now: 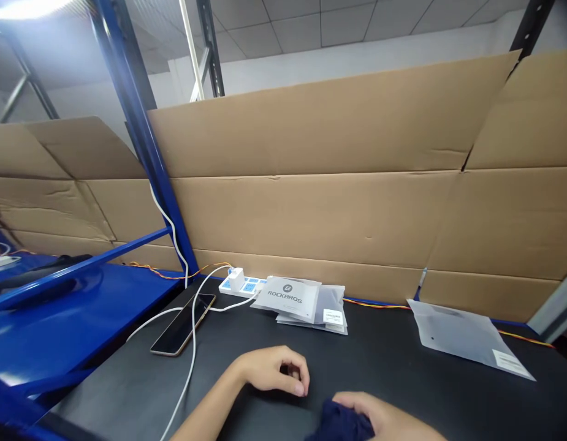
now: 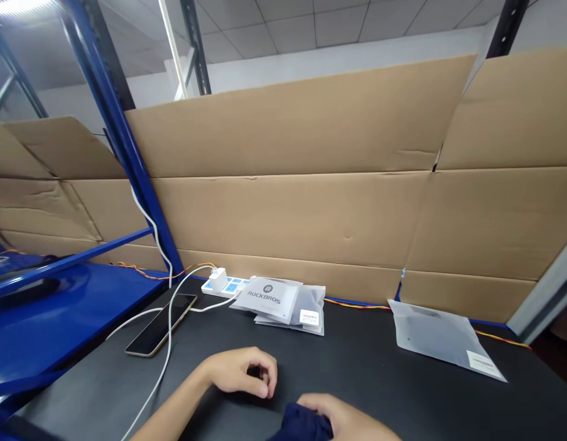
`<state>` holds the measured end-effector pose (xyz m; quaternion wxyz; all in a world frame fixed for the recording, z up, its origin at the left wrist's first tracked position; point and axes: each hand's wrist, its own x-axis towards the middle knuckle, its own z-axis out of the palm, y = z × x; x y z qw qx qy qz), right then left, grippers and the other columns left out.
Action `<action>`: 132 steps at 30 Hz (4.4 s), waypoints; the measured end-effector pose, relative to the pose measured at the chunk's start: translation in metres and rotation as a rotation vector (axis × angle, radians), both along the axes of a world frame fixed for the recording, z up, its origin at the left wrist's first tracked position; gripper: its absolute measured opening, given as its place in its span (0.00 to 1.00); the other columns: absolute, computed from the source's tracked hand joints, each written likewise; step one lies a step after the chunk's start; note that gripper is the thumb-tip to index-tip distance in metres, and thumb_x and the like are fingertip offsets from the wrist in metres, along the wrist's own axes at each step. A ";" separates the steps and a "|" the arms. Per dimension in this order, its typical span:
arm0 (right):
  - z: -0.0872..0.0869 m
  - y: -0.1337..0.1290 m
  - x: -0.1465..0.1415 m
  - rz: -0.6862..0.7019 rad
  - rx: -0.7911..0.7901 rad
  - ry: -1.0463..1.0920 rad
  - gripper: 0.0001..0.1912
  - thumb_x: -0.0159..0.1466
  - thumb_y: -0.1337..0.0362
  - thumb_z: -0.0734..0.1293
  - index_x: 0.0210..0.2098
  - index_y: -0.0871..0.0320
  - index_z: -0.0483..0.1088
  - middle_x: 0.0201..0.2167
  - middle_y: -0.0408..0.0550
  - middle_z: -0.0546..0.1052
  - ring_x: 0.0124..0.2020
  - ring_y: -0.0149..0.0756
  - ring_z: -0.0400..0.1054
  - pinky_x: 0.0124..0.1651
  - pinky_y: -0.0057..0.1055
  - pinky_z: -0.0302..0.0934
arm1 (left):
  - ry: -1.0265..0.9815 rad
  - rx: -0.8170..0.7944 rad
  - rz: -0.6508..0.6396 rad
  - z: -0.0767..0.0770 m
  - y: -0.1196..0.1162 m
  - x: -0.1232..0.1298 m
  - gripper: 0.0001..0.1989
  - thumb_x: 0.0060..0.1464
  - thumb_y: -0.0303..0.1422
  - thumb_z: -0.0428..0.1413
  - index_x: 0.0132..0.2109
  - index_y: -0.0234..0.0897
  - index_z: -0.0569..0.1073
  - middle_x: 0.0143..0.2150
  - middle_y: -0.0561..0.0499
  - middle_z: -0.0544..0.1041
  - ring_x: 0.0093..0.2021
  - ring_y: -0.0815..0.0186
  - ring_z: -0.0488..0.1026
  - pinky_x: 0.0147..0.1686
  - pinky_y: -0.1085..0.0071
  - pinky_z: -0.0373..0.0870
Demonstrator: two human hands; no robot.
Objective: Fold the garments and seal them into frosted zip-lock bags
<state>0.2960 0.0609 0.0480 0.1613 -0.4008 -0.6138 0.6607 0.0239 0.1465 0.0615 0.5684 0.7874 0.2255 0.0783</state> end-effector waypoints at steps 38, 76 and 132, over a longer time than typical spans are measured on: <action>-0.002 -0.002 -0.006 -0.060 0.062 0.193 0.33 0.63 0.36 0.59 0.55 0.51 0.71 0.53 0.48 0.75 0.58 0.47 0.65 0.61 0.38 0.55 | -0.280 -0.010 0.369 -0.029 -0.009 0.032 0.14 0.60 0.42 0.57 0.37 0.36 0.66 0.38 0.50 0.73 0.33 0.70 0.67 0.35 0.73 0.61; -0.023 0.038 0.039 -0.744 0.602 0.212 0.15 0.63 0.51 0.67 0.33 0.54 0.61 0.29 0.39 0.63 0.31 0.33 0.59 0.35 0.28 0.55 | -0.021 0.164 0.354 -0.014 -0.008 0.028 0.04 0.48 0.29 0.61 0.34 0.35 0.76 0.29 0.54 0.75 0.28 0.70 0.67 0.28 0.76 0.61; -0.005 0.033 0.041 -0.722 0.827 -0.035 0.08 0.66 0.56 0.63 0.37 0.53 0.67 0.34 0.45 0.70 0.34 0.38 0.68 0.38 0.35 0.64 | 0.142 0.084 0.271 -0.005 0.000 -0.005 0.17 0.50 0.47 0.61 0.30 0.37 0.78 0.22 0.56 0.70 0.22 0.70 0.63 0.24 0.76 0.59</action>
